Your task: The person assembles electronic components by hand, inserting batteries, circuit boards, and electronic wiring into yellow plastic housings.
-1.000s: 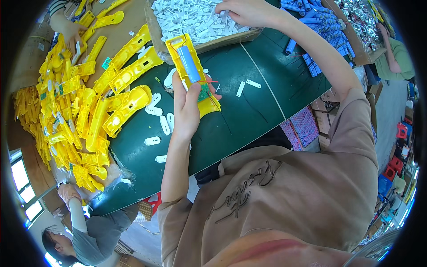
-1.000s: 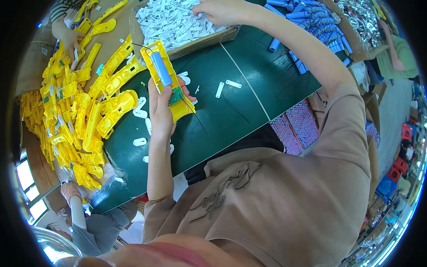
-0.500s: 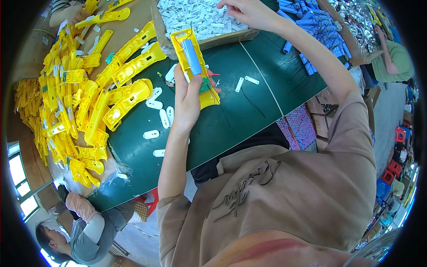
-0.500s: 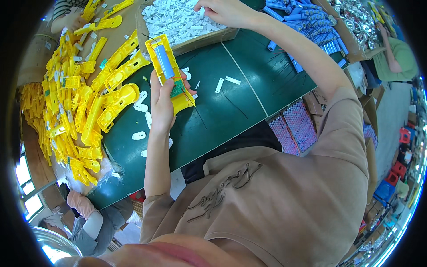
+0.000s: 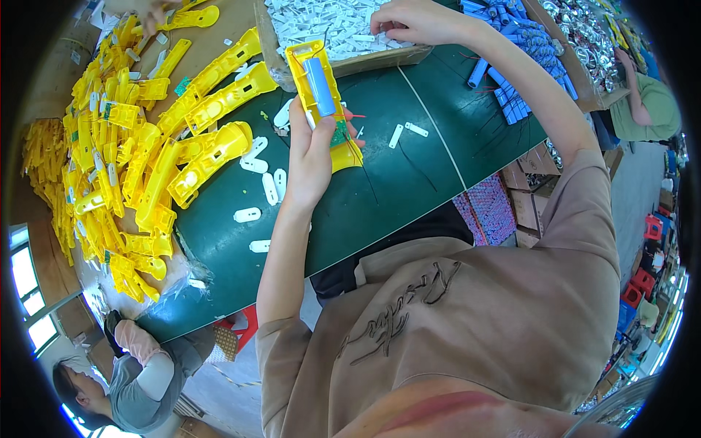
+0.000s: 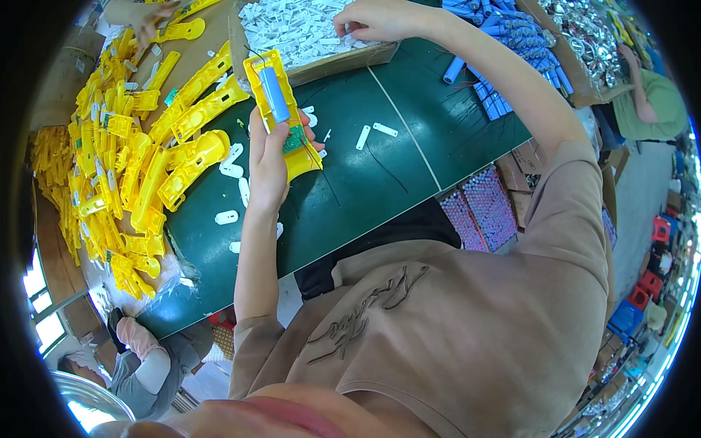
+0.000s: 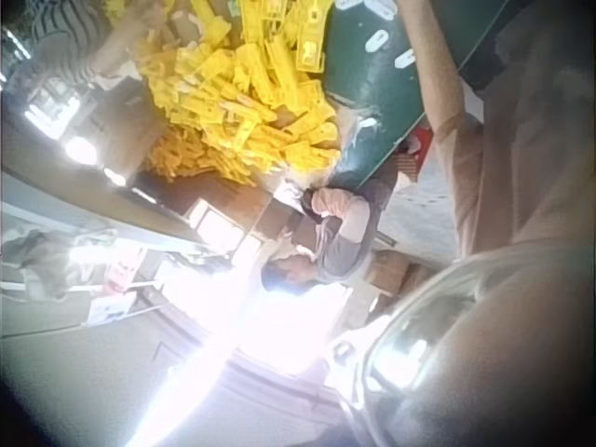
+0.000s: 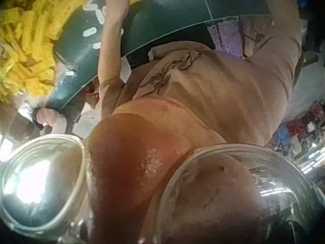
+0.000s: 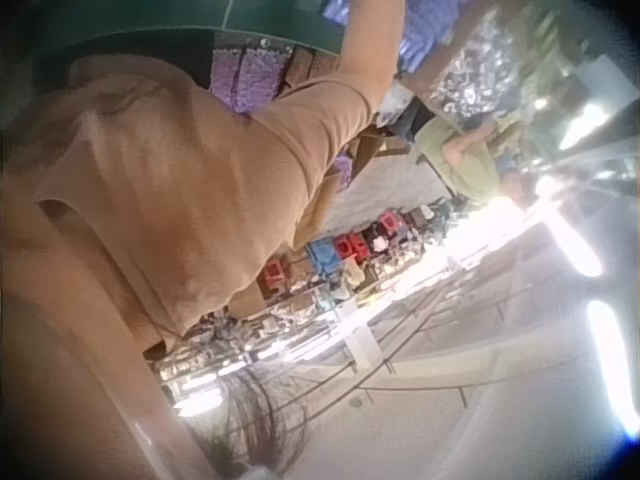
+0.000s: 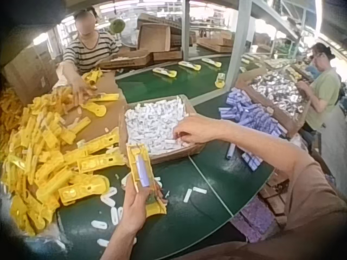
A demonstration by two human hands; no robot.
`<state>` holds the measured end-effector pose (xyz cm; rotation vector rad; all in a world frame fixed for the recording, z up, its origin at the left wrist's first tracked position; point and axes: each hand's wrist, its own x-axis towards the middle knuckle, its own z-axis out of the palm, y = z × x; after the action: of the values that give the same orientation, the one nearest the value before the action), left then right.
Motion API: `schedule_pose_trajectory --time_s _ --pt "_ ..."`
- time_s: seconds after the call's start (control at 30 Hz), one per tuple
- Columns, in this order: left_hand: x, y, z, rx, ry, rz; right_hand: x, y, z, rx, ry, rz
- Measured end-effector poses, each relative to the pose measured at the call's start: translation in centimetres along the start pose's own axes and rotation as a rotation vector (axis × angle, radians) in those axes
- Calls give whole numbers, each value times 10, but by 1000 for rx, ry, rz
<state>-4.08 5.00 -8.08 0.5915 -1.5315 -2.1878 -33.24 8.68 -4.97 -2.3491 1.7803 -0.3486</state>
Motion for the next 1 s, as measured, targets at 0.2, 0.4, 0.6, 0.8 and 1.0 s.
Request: schedule_pose_trajectory --time_s 0.2,0.4,0.6,0.8,1.0 --pt "2 0 1 -1 -9 -1 -4 -1 1 199 -18 35" --pt "-8 2 4 52 6 100 -17 -56 -13 49 522 -101" --pt "-19 -5 9 216 -28 416 -38 -131 -31 343 728 -316" --pt "-17 -5 8 308 -46 423 -38 -125 -30 339 597 -203" --pt "-19 -12 5 372 -32 455 -36 -132 -8 769 703 -53"
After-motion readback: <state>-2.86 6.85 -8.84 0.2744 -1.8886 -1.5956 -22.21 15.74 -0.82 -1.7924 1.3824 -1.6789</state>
